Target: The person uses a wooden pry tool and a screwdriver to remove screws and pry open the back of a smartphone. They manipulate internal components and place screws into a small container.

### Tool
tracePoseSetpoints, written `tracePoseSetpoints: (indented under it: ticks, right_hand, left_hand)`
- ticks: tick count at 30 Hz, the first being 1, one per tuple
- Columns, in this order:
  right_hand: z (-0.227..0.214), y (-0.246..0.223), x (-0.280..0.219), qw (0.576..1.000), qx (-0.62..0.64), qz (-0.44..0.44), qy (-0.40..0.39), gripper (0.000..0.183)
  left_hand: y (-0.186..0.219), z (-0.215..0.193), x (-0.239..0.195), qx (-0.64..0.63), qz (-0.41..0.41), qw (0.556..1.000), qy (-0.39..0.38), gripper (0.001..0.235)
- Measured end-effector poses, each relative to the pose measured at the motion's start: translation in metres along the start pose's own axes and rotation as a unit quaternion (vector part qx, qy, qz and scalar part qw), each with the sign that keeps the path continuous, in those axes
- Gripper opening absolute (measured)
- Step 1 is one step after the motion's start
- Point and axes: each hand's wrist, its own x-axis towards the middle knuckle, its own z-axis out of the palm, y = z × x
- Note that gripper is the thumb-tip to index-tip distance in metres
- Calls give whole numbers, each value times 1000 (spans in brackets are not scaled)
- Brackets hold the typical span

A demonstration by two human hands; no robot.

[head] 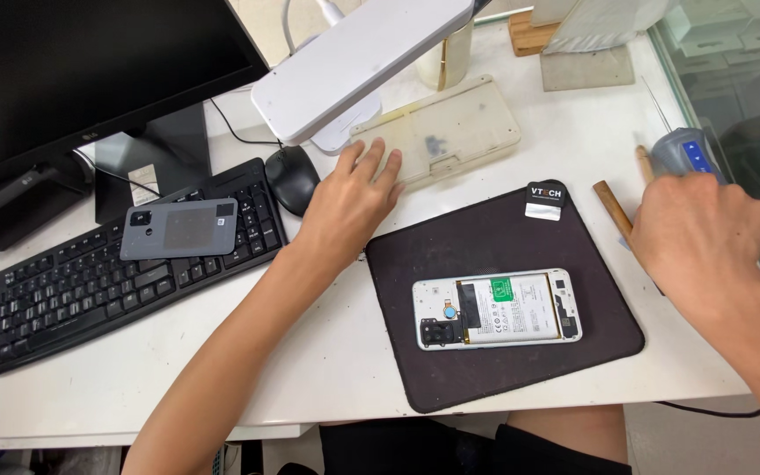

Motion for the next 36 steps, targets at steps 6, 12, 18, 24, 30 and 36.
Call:
tracePoseSetpoints:
  ticks: [6,12,18,24,30,36]
  right_hand:
    - [-8,1,-21,970,61,-68,225,20]
    - [20,13,-17,934,261,-59,238,20]
    - [30,35,11,882,433,-117,141,29]
    - [-18,-2,14,733,655,-168,77,29]
    - [-49,-62,-21,543,823,-158,-59,19]
    - [-31,-116,-40,615,748,-220,-113,49]
  left_hand:
    - [6,5,-2,-12,38,997,62,35]
    - [-7,-10,19,-184,-15,981,62,23]
    - [-36,-10,40,-332,-229,914,38,35]
    - [-32,-11,21,-322,-205,923,42,54]
    - [16,-52,-52,-333,4,942,-47,89]
    - [48,-60,-65,-340,16,934,-106,95]
